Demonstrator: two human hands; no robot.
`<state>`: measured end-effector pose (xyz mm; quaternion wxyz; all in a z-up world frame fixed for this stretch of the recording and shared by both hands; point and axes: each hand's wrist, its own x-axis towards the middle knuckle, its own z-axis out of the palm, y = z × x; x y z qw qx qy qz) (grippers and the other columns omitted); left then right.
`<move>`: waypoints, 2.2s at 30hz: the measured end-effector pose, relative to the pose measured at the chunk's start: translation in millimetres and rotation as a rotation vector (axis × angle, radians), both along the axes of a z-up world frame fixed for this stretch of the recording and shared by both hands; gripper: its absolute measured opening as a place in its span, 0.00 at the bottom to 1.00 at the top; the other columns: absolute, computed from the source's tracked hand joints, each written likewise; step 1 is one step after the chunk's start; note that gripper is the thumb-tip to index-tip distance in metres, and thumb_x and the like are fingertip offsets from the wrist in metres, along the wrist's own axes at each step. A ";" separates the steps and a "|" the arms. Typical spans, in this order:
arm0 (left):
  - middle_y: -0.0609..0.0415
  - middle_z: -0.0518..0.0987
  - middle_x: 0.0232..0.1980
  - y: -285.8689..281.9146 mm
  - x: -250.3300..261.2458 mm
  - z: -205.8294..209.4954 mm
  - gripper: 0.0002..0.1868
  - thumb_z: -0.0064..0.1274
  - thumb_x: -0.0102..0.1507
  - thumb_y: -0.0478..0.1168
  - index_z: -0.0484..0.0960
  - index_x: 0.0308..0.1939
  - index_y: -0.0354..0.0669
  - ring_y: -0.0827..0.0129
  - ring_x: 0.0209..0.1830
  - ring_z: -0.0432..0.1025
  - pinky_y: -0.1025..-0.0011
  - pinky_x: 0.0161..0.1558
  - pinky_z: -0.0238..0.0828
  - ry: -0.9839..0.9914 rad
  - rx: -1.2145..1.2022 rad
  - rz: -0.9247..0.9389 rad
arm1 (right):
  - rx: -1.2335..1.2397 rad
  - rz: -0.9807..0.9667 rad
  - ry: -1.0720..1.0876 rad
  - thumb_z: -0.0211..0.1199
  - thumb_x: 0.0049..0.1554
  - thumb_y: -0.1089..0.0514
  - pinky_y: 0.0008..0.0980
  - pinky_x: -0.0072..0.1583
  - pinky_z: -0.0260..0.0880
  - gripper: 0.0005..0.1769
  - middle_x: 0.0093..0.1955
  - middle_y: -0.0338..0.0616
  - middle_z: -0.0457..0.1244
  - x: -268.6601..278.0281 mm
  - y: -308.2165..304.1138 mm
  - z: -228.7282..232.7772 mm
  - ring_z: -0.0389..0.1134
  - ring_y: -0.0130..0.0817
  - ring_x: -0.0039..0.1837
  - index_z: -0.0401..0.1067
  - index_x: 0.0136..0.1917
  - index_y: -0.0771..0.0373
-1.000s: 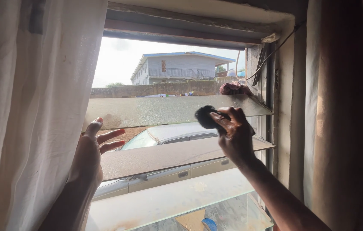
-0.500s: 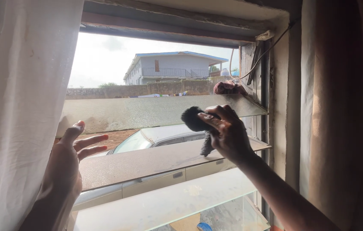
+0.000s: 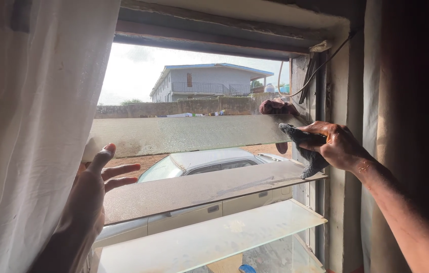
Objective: Washing a cleaning cloth in a bucket of soapy water and wiping down glass window slats.
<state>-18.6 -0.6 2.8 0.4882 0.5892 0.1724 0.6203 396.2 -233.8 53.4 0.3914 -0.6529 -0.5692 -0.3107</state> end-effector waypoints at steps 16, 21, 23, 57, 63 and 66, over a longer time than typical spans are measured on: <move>0.21 0.70 0.70 -8.9 6.3 4.4 0.37 0.43 0.71 0.48 0.52 0.77 0.29 0.41 0.52 0.81 0.45 0.62 0.70 0.024 -0.045 0.025 | -0.009 -0.536 -0.101 0.66 0.51 0.48 0.45 0.52 0.75 0.30 0.50 0.62 0.69 92.1 114.3 30.1 0.71 0.49 0.47 0.72 0.64 0.60; 0.28 0.68 0.71 -8.8 6.5 3.2 0.37 0.43 0.70 0.48 0.51 0.77 0.29 0.42 0.51 0.82 0.44 0.59 0.75 0.015 -0.015 0.045 | -0.082 -0.666 -0.011 0.65 0.56 0.45 0.44 0.53 0.77 0.27 0.52 0.62 0.69 155.2 169.4 38.0 0.73 0.49 0.50 0.73 0.60 0.68; 0.27 0.73 0.66 -20.7 5.7 7.9 0.38 0.41 0.69 0.52 0.53 0.75 0.28 0.48 0.53 0.81 0.49 0.67 0.62 0.101 -0.123 0.064 | 0.142 -0.590 -0.163 0.57 0.65 0.53 0.44 0.54 0.77 0.14 0.52 0.59 0.70 162.6 180.3 36.5 0.74 0.48 0.52 0.76 0.58 0.61; 0.28 0.79 0.45 27.3 18.4 -9.3 0.31 0.47 0.69 0.52 0.63 0.68 0.34 0.47 0.37 0.82 0.50 0.46 0.80 0.016 0.010 0.123 | -0.280 -0.528 0.092 0.54 0.55 0.60 0.42 0.67 0.71 0.20 0.62 0.55 0.66 70.0 163.1 67.8 0.70 0.46 0.63 0.72 0.61 0.61; 0.30 0.75 0.43 30.7 16.4 -9.4 0.31 0.48 0.70 0.50 0.62 0.67 0.29 0.44 0.35 0.82 0.48 0.43 0.83 -0.023 0.080 0.099 | -0.280 -0.285 -0.028 0.57 0.59 0.50 0.45 0.60 0.75 0.19 0.58 0.51 0.69 8.3 121.1 62.8 0.73 0.44 0.57 0.76 0.60 0.57; 0.32 0.75 0.42 28.5 16.7 -9.6 0.32 0.48 0.69 0.50 0.59 0.69 0.32 0.48 0.36 0.82 0.50 0.43 0.82 -0.016 0.069 0.127 | -0.241 -0.157 -0.061 0.61 0.58 0.44 0.48 0.57 0.73 0.18 0.57 0.48 0.68 16.6 107.4 51.7 0.71 0.43 0.55 0.81 0.57 0.51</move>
